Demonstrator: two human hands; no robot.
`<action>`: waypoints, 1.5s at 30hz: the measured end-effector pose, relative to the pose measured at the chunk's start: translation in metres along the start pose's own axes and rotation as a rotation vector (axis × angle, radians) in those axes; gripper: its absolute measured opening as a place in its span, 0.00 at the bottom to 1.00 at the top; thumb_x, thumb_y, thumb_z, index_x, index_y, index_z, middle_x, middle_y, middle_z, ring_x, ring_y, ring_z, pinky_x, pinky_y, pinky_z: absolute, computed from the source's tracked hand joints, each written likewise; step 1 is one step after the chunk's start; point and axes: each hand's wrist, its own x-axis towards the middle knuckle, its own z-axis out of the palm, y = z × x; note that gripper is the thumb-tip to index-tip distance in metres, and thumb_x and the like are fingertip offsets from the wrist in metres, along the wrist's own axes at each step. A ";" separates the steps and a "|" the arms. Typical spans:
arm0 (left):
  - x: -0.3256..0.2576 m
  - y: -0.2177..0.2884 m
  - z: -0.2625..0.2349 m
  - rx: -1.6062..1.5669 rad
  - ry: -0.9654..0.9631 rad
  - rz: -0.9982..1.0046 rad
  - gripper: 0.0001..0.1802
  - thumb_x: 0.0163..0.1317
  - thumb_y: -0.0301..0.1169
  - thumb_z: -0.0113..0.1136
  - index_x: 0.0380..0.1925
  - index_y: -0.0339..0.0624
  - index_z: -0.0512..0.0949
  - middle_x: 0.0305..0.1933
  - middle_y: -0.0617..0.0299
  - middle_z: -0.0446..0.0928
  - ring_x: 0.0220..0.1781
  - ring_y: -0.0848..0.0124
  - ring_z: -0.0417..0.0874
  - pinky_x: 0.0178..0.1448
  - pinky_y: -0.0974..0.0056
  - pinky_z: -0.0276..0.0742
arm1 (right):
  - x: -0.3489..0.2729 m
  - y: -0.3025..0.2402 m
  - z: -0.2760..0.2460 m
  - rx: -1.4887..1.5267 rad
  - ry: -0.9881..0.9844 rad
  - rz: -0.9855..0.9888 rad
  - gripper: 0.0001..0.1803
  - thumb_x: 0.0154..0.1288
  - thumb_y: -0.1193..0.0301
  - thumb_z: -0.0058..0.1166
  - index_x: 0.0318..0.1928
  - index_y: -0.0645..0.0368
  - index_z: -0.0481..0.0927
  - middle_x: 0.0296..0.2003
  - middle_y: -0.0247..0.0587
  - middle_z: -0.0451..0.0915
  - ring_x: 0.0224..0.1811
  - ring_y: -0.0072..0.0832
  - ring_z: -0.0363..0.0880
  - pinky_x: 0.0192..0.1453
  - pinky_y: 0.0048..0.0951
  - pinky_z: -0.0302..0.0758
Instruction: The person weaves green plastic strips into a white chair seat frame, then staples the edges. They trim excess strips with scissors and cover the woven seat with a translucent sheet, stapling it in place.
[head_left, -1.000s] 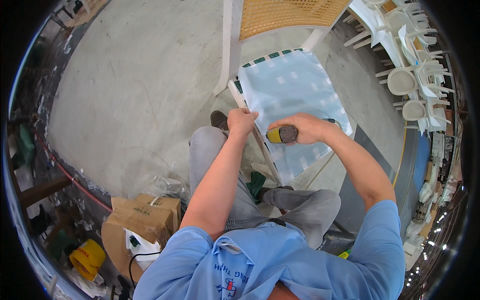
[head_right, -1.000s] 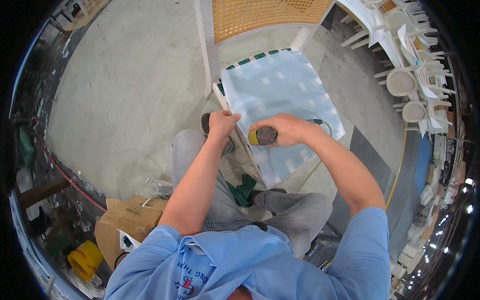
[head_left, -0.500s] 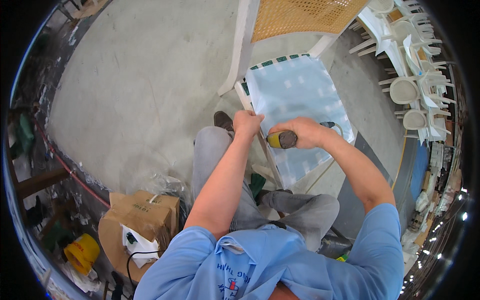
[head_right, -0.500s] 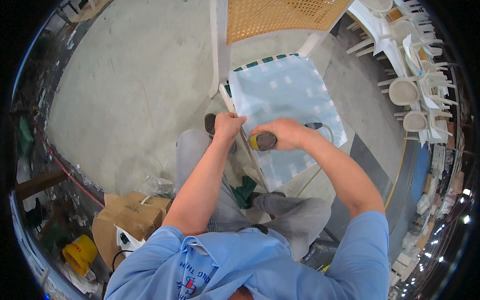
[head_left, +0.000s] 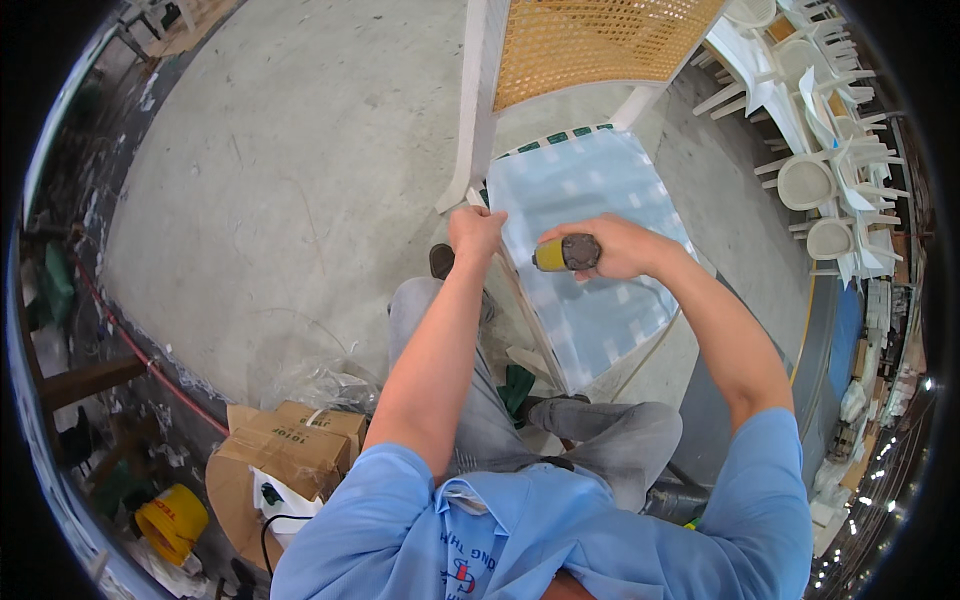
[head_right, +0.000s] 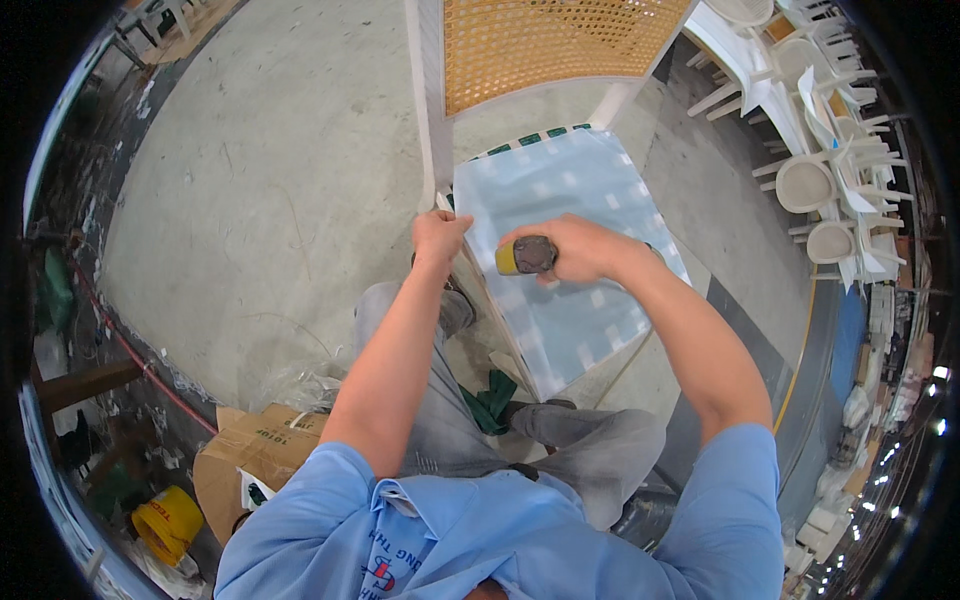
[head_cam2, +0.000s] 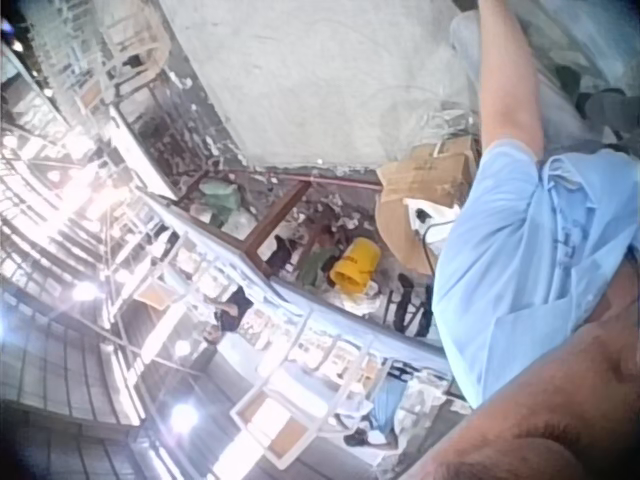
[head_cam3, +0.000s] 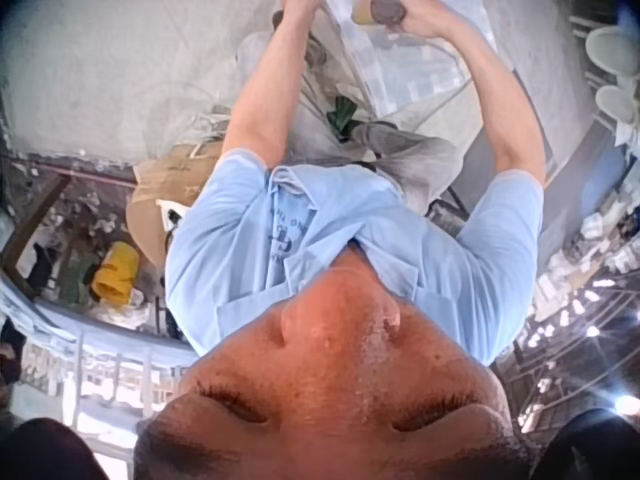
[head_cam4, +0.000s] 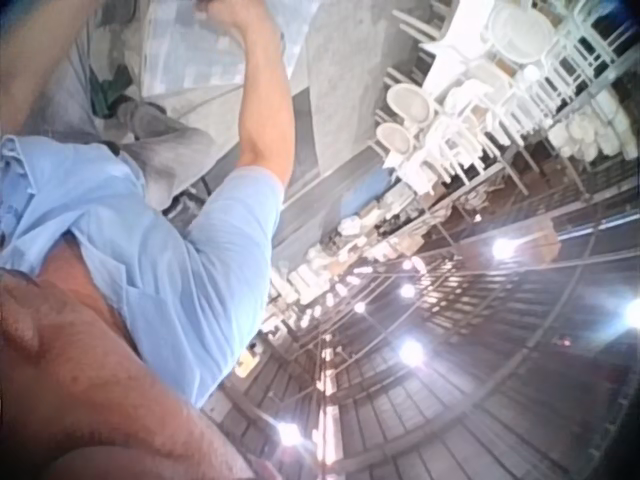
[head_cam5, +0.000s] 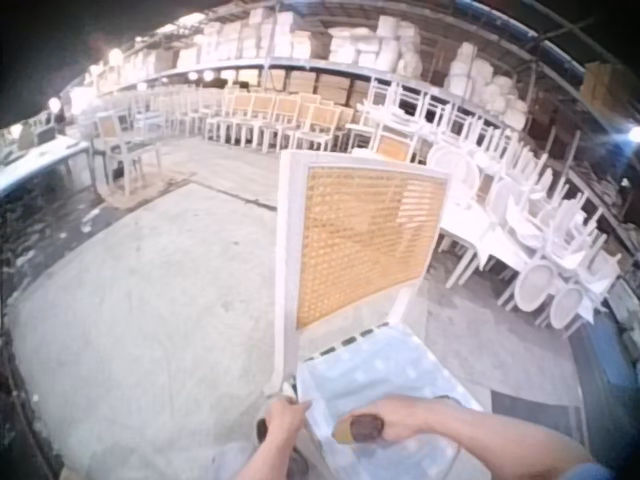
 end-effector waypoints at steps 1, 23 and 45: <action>-0.002 -0.001 0.003 -0.016 -0.007 -0.001 0.15 0.53 0.36 0.74 0.20 0.36 0.81 0.22 0.57 0.80 0.26 0.64 0.81 0.37 0.58 0.77 | 0.005 0.003 0.001 -0.011 -0.006 0.005 0.39 0.53 0.82 0.69 0.66 0.41 0.76 0.49 0.40 0.87 0.47 0.38 0.84 0.55 0.38 0.79; 0.003 0.003 -0.003 -0.060 -0.037 -0.019 0.13 0.51 0.35 0.74 0.23 0.36 0.84 0.24 0.56 0.82 0.26 0.67 0.83 0.37 0.59 0.78 | 0.046 0.018 0.000 -0.018 -0.045 -0.048 0.39 0.52 0.79 0.71 0.66 0.42 0.76 0.49 0.41 0.86 0.50 0.37 0.84 0.59 0.36 0.78; 0.015 0.010 -0.003 -0.314 -0.028 -0.077 0.09 0.53 0.27 0.75 0.25 0.32 0.84 0.21 0.60 0.80 0.22 0.72 0.77 0.31 0.63 0.74 | 0.094 0.019 -0.022 -0.029 -0.025 -0.012 0.37 0.50 0.77 0.72 0.64 0.45 0.77 0.52 0.40 0.86 0.54 0.39 0.83 0.63 0.35 0.76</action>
